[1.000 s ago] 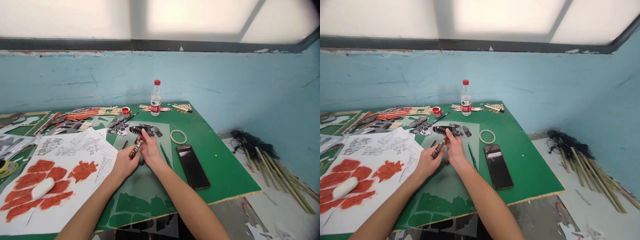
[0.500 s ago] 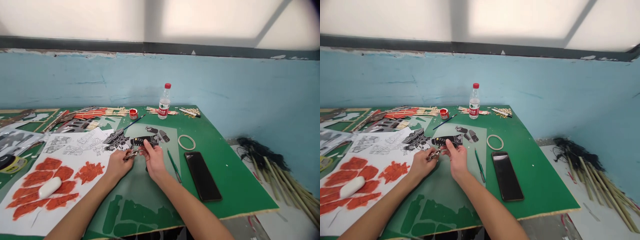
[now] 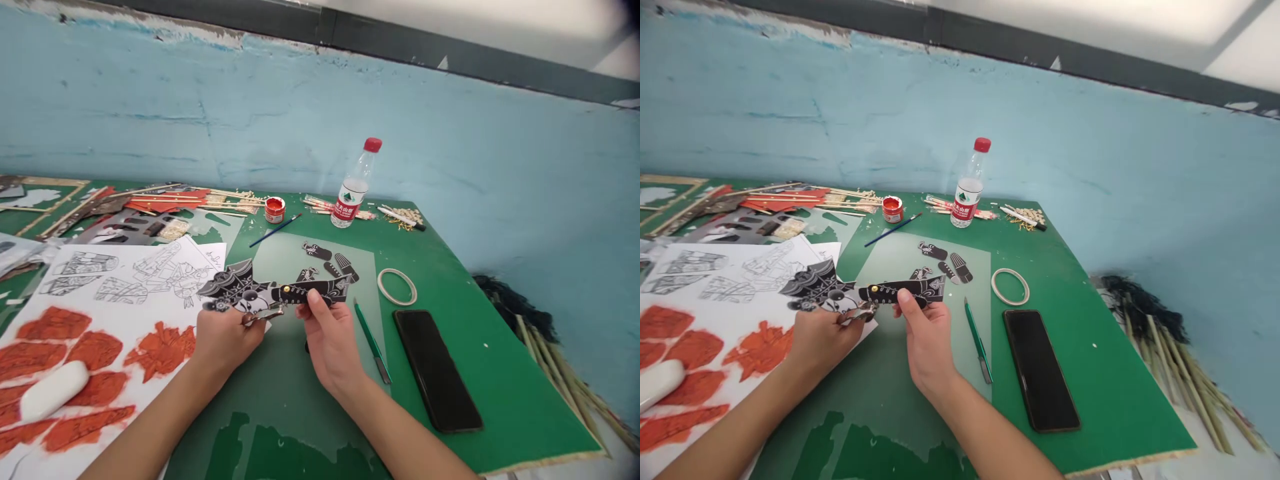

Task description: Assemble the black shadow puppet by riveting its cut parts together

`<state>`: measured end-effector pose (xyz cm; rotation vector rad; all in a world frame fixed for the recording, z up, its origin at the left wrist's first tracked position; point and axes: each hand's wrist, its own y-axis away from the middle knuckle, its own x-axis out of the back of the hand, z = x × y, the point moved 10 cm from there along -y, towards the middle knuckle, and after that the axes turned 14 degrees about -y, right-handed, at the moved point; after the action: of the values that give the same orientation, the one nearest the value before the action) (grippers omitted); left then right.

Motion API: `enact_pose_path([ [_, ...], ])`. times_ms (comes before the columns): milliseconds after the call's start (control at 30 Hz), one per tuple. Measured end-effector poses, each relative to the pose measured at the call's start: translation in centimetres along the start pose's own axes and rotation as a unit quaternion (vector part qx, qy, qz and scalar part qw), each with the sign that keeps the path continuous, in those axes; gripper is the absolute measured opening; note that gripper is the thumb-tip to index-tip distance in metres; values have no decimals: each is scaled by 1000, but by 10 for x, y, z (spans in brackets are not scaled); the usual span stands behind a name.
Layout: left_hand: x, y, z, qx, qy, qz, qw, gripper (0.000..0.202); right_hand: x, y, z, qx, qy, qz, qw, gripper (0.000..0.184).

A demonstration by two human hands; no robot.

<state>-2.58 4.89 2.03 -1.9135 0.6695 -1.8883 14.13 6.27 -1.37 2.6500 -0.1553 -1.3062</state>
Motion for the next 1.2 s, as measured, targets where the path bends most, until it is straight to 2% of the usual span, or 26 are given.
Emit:
enact_pose_path([
  [233,-8,-3,-4,27,12,-100,995,37,-5,-1,3,6,22,-27,999,25],
  [367,-9,-4,-6,37,1,-117,992,37,-7,0,3,4,27,-36,999,21],
  [533,-5,-5,-9,46,2,-80,996,42,-8,0,3,3,29,-34,999,22],
  [733,9,-7,-9,38,18,2,999,30,-6,0,3,1,54,-22,998,27],
  [867,15,-9,-7,32,27,26,999,25,-5,0,2,11,56,-20,998,26],
  [1200,22,-9,-9,37,64,60,995,33,-4,-1,2,14,67,-27,997,23],
])
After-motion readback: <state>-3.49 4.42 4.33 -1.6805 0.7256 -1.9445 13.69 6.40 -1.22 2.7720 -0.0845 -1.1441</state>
